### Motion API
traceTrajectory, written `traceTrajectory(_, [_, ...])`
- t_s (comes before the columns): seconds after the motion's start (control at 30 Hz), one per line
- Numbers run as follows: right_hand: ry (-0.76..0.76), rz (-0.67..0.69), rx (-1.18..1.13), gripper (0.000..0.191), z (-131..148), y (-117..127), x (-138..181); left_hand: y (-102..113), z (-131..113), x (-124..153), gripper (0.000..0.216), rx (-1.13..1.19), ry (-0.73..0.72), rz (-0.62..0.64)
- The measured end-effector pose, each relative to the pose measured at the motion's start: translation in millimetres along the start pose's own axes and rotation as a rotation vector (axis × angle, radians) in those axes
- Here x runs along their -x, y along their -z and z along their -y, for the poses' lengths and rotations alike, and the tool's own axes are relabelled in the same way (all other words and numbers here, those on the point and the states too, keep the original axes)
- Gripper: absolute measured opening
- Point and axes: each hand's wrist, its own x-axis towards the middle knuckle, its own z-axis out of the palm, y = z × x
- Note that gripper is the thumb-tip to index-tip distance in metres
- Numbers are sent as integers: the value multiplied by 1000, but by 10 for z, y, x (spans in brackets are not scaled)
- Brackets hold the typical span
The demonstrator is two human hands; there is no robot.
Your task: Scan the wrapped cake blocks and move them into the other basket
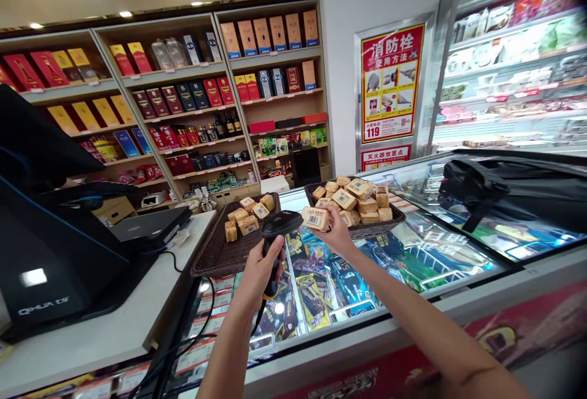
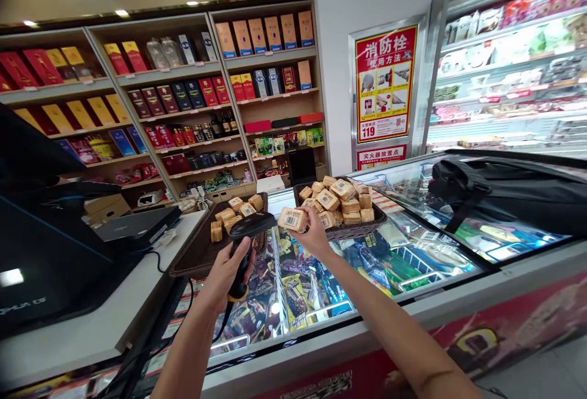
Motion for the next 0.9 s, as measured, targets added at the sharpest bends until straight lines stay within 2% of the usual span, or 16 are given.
traceTrajectory(0.1, [-27,-6,35,55,-3,23,56,-2,32,-15,47,18,-13,14])
traceTrajectory(0.53, [-11,-82,-85,54,-134,-38,143,0,90,-2,50,2,43,8])
traceTrajectory(0.7, [-39,-68,-11,55,-102,-41,206,-8,118,-17,50,36,47,-20])
traceTrajectory(0.8, [34,-61,84,50,-58,-26,201,18,157,-35,49,60,52,-22])
traceTrajectory(0.9, [86,-106,273,50,14,17,50,79,215,-63,49,60,51,-1])
